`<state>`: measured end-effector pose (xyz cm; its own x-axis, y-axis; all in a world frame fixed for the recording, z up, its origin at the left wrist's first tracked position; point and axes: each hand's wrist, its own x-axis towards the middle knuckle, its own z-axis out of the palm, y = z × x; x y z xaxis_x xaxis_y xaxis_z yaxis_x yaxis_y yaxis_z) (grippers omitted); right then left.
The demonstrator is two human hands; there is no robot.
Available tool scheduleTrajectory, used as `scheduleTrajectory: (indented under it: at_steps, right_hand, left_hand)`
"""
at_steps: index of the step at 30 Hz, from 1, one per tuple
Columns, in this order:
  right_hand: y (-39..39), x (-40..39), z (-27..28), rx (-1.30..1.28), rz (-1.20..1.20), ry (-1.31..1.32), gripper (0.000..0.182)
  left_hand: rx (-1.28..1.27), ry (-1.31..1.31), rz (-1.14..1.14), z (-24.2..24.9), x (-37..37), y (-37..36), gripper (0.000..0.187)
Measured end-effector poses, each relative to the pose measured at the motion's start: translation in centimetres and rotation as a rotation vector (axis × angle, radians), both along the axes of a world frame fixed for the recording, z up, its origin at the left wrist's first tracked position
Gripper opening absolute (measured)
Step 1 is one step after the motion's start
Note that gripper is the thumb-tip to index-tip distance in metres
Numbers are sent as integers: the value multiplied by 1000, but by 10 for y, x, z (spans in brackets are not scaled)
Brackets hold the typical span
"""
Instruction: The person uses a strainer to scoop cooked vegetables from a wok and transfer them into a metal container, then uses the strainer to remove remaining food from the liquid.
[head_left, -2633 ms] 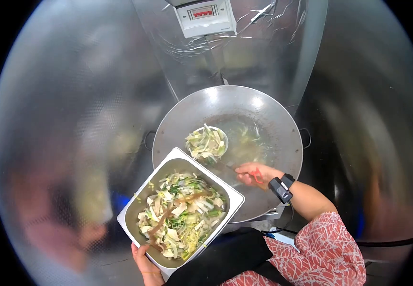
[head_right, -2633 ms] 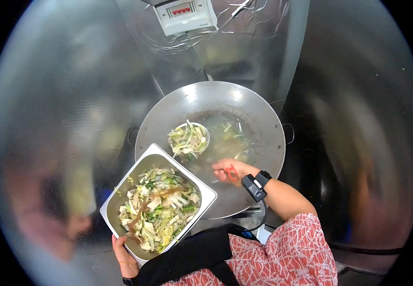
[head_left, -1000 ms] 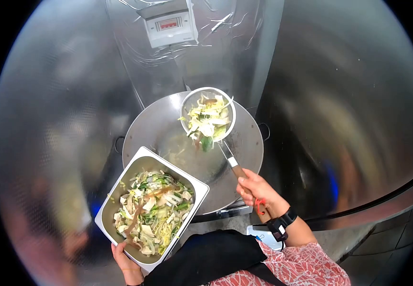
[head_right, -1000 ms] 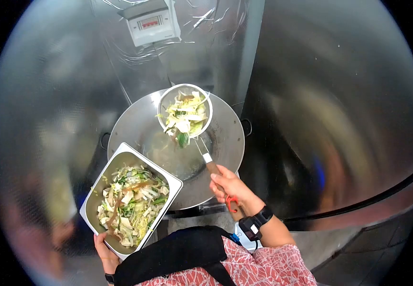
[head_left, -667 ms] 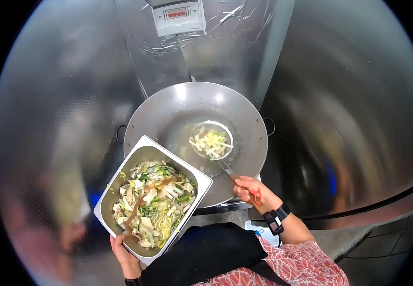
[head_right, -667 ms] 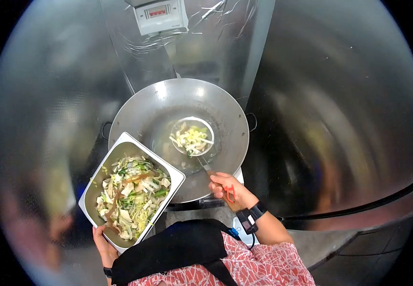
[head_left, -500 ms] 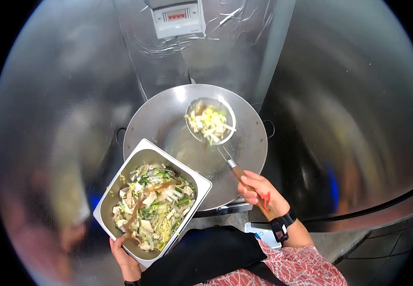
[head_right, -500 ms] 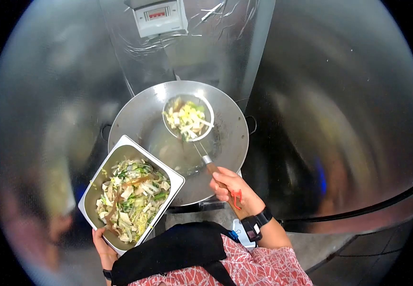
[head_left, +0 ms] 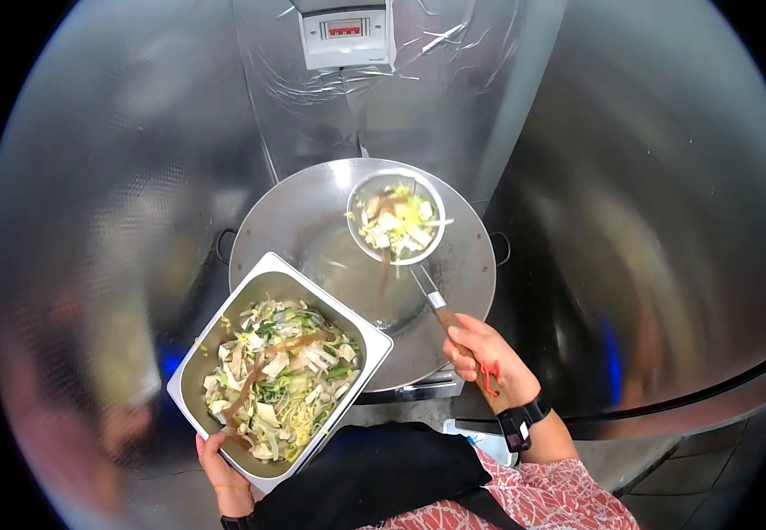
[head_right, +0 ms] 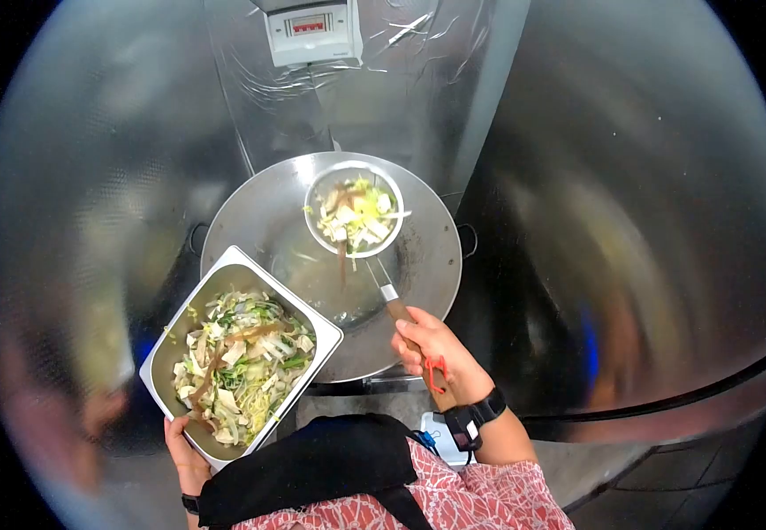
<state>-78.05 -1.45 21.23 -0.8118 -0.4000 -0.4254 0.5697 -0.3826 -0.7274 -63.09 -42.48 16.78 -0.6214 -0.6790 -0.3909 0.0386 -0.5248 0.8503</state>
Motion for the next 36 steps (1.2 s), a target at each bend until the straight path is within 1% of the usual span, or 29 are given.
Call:
scheduleTrajectory:
  at_steps: [3, 4, 7, 8, 11, 14, 16, 17, 18, 21, 22, 25, 28, 31, 32, 34, 36]
  right_hand:
    - [-4, -1, -17, 100, -13, 12, 28]
    - [-3, -5, -29, 127, -6, -45, 28]
    - [-3, -18, -67, 59, -14, -135, 28]
    - [-6, -16, -59, 95, -69, -152, 25]
    - [0, -10, -54, -28, 1, -105, 23]
    - [0, -1, -9, -101, -18, -20, 24]
    - [-1, 3, 12, -102, -30, 17, 25]
    - [-2, 5, 17, -102, -37, 36, 26]
    - [-2, 1, 7, -130, -14, 49, 27]
    - [-8, -17, -40, -13, -59, -38, 28]
    - [-6, -23, -55, -63, 3, -54, 29]
    - [-6, -22, -45, -21, 6, -94, 29]
    - [-8, -9, -7, 88, -21, -28, 28]
    - [-7, 2, 18, 145, 2, 56, 32]
    - [-7, 1, 11, 152, 10, 34, 34]
    - [-2, -4, -21, 169, 31, -13, 38]
    - [-2, -10, -54, 114, -15, -89, 42]
  left_hand:
    - [-13, 9, -31, -3, 2, -3, 40]
    - [-10, 7, -25, -3, 3, -2, 40]
    - [-13, 15, -12, -3, 3, -3, 41]
    - [-12, 27, -8, -8, 3, -5, 41]
    - [-9, 40, -43, -15, 5, -12, 42]
    - [3, 30, -53, -14, 6, -13, 44]
    - [4, 32, -48, -16, 5, -15, 45]
    - [5, 35, -44, -14, 4, -13, 45]
    - [6, 34, -39, -11, 3, -10, 45]
    - [11, 42, -45, -10, 4, -8, 44]
    - [10, 49, -45, -11, 4, -9, 43]
    - [-13, 29, -54, -13, 6, -12, 42]
    - [12, 45, -45, -9, 3, -7, 42]
    - [22, 32, -41, -6, 1, -6, 42]
    - [26, 29, -43, -7, 1, -7, 42]
    - [30, 28, -58, -7, 2, -6, 42]
    - [22, 33, -78, -8, 4, -8, 42]
